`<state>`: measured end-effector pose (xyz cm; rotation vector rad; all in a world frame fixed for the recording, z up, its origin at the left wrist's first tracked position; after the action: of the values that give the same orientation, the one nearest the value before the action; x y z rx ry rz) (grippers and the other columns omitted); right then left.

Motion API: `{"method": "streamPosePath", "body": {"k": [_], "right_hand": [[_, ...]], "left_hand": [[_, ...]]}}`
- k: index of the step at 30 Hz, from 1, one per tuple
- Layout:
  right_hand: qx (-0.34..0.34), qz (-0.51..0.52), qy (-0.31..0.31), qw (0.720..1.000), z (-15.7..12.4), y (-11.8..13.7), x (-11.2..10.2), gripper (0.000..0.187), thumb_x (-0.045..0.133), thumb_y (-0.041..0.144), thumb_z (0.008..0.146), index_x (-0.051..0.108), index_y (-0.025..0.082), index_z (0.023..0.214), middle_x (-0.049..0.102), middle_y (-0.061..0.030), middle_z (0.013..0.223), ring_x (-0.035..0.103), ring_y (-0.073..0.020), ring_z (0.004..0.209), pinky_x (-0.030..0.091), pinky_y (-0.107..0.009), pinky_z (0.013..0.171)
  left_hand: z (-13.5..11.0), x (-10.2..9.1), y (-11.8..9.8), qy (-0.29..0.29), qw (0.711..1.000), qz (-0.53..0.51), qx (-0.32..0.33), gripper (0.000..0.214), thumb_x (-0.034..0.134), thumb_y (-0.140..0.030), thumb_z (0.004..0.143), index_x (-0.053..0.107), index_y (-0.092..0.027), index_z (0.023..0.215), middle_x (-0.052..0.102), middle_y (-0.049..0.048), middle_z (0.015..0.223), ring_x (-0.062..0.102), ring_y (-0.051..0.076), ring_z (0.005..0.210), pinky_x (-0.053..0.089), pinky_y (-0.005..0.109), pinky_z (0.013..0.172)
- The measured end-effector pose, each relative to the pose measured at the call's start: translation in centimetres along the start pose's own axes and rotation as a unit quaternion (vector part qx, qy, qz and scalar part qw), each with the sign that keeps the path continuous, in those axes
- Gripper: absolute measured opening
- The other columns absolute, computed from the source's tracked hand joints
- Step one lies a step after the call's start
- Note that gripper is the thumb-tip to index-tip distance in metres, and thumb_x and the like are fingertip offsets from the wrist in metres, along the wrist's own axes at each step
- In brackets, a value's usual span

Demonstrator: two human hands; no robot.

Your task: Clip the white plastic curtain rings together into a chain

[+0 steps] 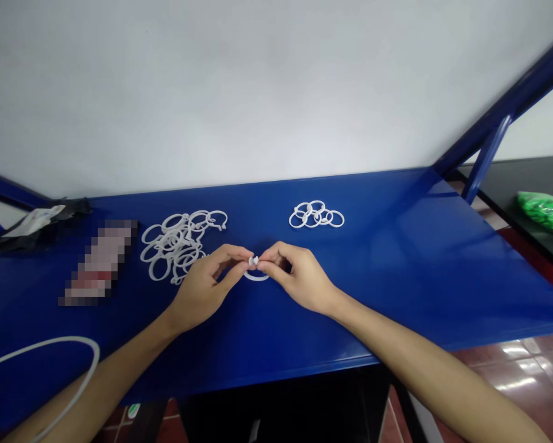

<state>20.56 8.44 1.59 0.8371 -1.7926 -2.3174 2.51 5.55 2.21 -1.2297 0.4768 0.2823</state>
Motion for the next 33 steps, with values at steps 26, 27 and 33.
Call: {"method": "streamPosePath", "body": {"k": [26, 27, 33], "right_hand": [[-0.206, -0.122, -0.005, 0.971, -1.5, 2.4, 0.3, 0.01, 0.055, 0.023, 0.102, 0.062, 0.021, 0.094, 0.065, -0.0029, 0.083, 0.056, -0.0165, 0.075, 0.049, -0.033, 0.07], [-0.214, -0.134, -0.004, 0.968, -1.5, 2.4, 0.3, 0.011, 0.054, 0.023, 0.102, 0.062, 0.021, 0.094, 0.065, -0.0033, 0.083, 0.056, -0.0168, 0.075, 0.048, -0.033, 0.07], [-0.247, -0.229, -0.02, 0.941, -0.1, 1.7, -1.4, 0.008, 0.055, 0.021, 0.101, 0.063, 0.022, 0.102, 0.069, -0.0054, 0.095, 0.06, -0.0192, 0.085, 0.051, -0.036, 0.078]], "left_hand": [[-1.3, 1.1, -2.1, -0.113, 0.979, 0.01, 0.171, 0.028, 0.061, -0.007, 0.094, 0.076, -0.028, 0.105, 0.074, -0.0005, 0.083, 0.064, 0.012, 0.076, 0.057, 0.024, 0.066], [-1.3, 1.1, -2.2, -0.116, 0.976, 0.022, 0.184, 0.028, 0.06, -0.006, 0.094, 0.076, -0.027, 0.104, 0.074, -0.0004, 0.083, 0.063, 0.012, 0.076, 0.057, 0.025, 0.067], [0.5, -0.4, -0.9, -0.09, 0.943, 0.236, 0.215, 0.022, 0.063, -0.021, 0.096, 0.072, -0.026, 0.116, 0.077, 0.0027, 0.101, 0.064, 0.021, 0.092, 0.053, 0.04, 0.088]]}}
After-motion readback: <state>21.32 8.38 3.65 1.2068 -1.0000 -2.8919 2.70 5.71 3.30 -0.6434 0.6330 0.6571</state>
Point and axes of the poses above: each hand's wrist, its own z-axis towards the middle knuckle, its own x-axis out of the palm, y = z × x, the point moved 4 cm from there along z, towards the middle knuckle
